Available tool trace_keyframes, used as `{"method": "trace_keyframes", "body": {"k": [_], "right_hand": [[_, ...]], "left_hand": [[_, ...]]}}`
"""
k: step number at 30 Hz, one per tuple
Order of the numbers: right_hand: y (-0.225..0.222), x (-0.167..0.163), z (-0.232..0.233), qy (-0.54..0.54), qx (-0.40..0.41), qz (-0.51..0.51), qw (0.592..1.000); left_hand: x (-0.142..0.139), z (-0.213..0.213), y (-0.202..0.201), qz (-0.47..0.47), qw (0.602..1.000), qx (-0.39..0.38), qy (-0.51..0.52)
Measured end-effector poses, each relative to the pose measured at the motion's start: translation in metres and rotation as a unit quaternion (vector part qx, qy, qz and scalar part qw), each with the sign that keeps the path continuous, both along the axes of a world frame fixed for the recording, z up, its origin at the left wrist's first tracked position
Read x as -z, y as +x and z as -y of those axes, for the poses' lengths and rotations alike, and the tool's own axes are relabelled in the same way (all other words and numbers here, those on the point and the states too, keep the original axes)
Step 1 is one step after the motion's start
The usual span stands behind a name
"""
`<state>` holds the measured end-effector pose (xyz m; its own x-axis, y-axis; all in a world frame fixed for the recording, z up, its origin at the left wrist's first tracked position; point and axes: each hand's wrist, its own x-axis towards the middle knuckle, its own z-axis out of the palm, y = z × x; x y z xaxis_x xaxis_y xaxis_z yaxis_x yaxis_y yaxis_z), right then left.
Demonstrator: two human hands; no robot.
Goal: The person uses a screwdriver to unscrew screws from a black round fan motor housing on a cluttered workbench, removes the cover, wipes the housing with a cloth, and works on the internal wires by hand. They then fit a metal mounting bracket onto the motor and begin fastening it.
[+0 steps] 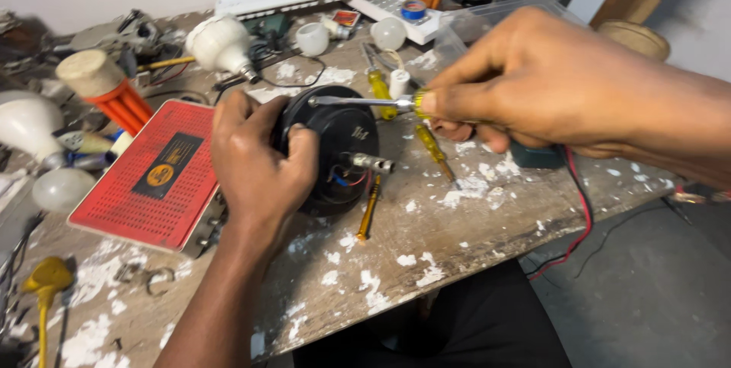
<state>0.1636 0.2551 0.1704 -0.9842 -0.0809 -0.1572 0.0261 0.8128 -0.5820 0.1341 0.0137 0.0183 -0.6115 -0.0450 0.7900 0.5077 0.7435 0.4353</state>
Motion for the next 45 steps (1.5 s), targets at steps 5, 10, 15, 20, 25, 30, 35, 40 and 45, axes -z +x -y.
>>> {"method": "trace_keyframes", "body": {"k": [5,10,15,20,25,30,35,40,45], "right_hand": [[-0.009,0.017,-0.005,0.034,-0.16,-0.139,0.977],[-0.009,0.042,-0.02,0.114,-0.317,-0.36,0.87],[-0.001,0.045,-0.022,0.229,-0.272,-0.398,0.846],[0.013,0.042,-0.02,0.339,-0.294,-0.465,0.763],[0.021,0.033,-0.027,0.279,-0.299,-0.399,0.821],[0.026,0.011,-0.024,0.083,-0.297,-0.351,0.884],[0.019,-0.001,-0.026,-0.024,-0.08,0.057,0.995],[0.022,0.011,-0.035,0.057,-0.117,-0.077,0.989],[0.03,0.023,-0.055,0.21,-0.255,-0.342,0.88]], "left_hand": [[0.006,0.003,-0.006,0.008,1.0,-0.007,0.005],[0.014,0.007,-0.011,0.032,0.999,0.007,0.025],[0.016,0.007,-0.011,0.034,0.999,-0.001,0.015],[0.011,0.005,-0.009,0.03,0.999,0.007,0.014],[0.004,-0.001,-0.003,0.001,1.0,0.028,-0.002],[-0.004,-0.007,0.005,-0.026,0.999,0.029,-0.018],[-0.015,-0.009,0.013,-0.032,0.999,0.038,-0.016],[-0.019,-0.013,0.02,-0.031,0.999,0.016,-0.024],[-0.018,-0.014,0.023,-0.038,0.999,0.028,-0.016]]}}
